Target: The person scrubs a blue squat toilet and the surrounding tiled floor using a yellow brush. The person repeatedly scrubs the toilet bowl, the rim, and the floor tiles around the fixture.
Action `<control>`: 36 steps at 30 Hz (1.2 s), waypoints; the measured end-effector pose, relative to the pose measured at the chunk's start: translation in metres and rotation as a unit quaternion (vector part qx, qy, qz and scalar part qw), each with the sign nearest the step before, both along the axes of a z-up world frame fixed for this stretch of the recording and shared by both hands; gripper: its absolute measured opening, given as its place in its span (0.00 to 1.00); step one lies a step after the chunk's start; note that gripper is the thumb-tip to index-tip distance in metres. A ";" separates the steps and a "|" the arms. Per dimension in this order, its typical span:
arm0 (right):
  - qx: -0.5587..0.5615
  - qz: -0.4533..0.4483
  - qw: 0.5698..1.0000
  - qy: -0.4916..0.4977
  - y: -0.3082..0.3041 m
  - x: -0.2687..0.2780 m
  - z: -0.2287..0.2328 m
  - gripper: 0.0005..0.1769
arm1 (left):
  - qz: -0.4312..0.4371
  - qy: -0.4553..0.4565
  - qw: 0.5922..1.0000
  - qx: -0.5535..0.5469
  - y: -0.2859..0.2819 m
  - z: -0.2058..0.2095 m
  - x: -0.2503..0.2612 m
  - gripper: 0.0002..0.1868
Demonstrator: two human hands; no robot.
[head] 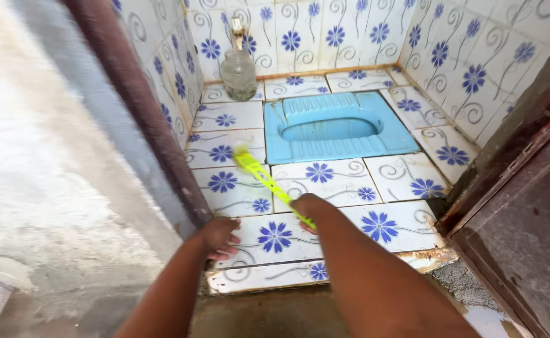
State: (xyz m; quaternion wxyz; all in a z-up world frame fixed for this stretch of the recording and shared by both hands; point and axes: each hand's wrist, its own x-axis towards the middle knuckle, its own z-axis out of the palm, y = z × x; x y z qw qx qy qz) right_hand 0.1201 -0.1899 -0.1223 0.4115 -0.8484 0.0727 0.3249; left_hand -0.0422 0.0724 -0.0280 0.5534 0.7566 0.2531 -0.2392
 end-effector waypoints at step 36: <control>-0.283 0.154 0.946 -0.044 0.046 -0.233 0.137 0.21 | -0.043 0.020 0.994 -0.097 -0.111 -0.038 0.004 0.19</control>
